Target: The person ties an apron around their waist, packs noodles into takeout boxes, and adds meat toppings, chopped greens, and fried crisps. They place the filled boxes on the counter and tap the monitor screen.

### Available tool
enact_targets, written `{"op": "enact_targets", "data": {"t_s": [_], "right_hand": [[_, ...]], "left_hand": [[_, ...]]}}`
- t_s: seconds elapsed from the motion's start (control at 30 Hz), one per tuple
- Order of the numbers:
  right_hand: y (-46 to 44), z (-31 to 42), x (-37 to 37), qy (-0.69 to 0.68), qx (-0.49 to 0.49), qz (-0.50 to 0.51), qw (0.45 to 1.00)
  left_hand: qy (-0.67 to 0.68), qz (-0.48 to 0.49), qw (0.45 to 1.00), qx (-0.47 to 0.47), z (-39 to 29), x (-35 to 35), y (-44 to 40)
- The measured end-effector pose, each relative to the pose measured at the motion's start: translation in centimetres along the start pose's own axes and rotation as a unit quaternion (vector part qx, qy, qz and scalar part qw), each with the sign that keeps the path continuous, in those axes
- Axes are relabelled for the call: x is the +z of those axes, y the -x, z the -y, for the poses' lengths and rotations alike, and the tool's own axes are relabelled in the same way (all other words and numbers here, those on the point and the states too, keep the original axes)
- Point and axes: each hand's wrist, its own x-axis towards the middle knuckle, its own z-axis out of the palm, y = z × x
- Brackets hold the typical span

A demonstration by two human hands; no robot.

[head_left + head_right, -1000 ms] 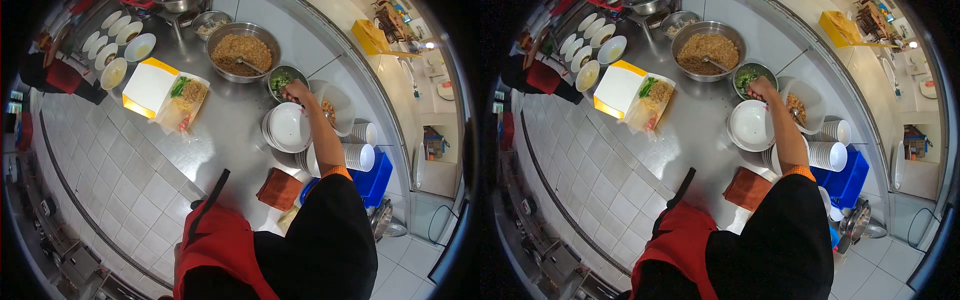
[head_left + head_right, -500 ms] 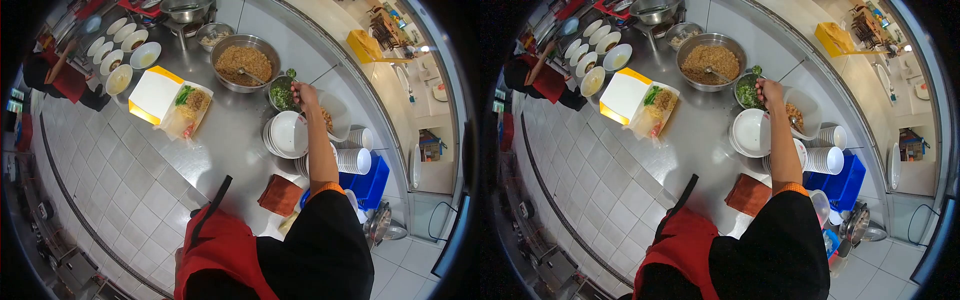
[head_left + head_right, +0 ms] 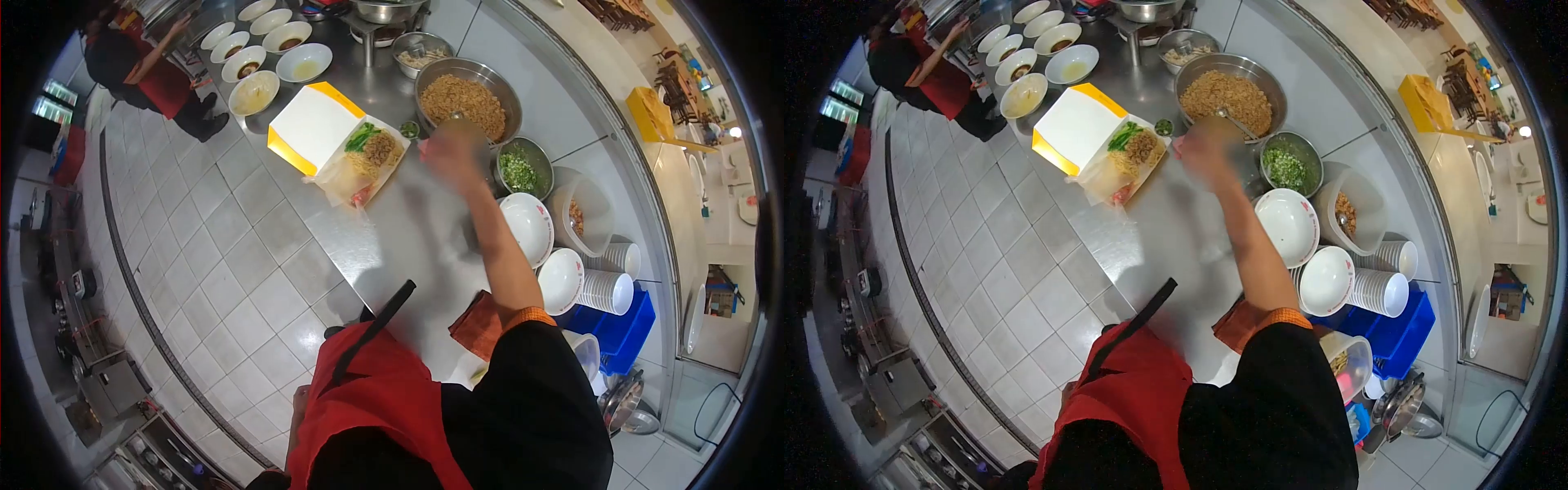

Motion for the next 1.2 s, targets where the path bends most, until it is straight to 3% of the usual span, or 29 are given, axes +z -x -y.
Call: {"op": "enact_targets", "data": {"t_s": [0.13,0.33,0.53,0.57,0.63,0.73,0.87,0.97,1.0,1.03,1.07,1.1,1.13,1.17,1.2], "right_hand": [[-3.7,-3.0,2.7,0.11,-0.026,-0.011,0.994],[-5.3,-4.1,3.9,0.285,-0.118,-0.045,0.95],[-6.7,-5.6,4.4,0.367,-0.201,-0.104,0.902],[-6.5,-5.6,4.5,0.365,-0.199,-0.108,0.903],[-6.1,-5.2,4.5,0.372,-0.287,-0.186,0.863],[-3.7,-3.1,3.5,0.283,-0.336,-0.214,0.872],[2.7,2.7,-1.8,0.265,-0.306,-0.303,0.862],[5.2,3.4,-7.5,0.408,-0.095,-0.37,0.829],[4.0,1.2,-9.6,0.456,-0.121,-0.358,0.806],[1.4,-3.3,-12.1,0.525,-0.205,-0.357,0.745],[1.3,-3.8,-12.3,0.556,-0.194,-0.327,0.739],[1.0,-3.8,-12.6,0.546,-0.126,-0.248,0.79],[0.1,-6.7,-12.2,0.504,-0.234,-0.354,0.752],[0.8,-3.8,-12.2,0.44,-0.052,-0.242,0.863],[2.7,-1.8,-11.8,0.388,-0.082,-0.27,0.878]], "left_hand": [[0.017,-0.017,1.0,0.006,5.0,0.8,-0.9],[0.054,-0.026,0.998,-0.022,4.9,2.2,1.4],[0.003,-0.017,1.0,-0.014,3.0,1.8,2.6],[-0.009,-0.014,1.0,-0.013,2.7,1.5,2.6],[-0.031,-0.007,0.999,-0.007,2.1,1.0,2.4],[-0.033,0.005,0.999,-0.003,0.7,0.3,1.8],[-0.051,0.04,0.998,-0.002,-2.8,-0.9,1.6],[-0.079,0.101,0.992,-0.011,-9.0,-2.8,2.1],[-0.093,0.125,0.988,-0.015,-12.2,-3.5,2.8],[-0.104,0.151,0.983,-0.02,-15.8,-4.0,3.4],[-0.115,0.179,0.977,-0.025,-19.7,-4.1,3.9],[-0.122,0.199,0.972,-0.025,-22.9,-4.1,4.3],[-0.125,0.216,0.968,-0.028,-26.0,-3.8,4.6],[-0.233,0.282,0.918,0.155,-22.8,-5.6,-1.1],[-0.074,0.248,0.966,0.0,-28.6,-4.6,1.3]]}}
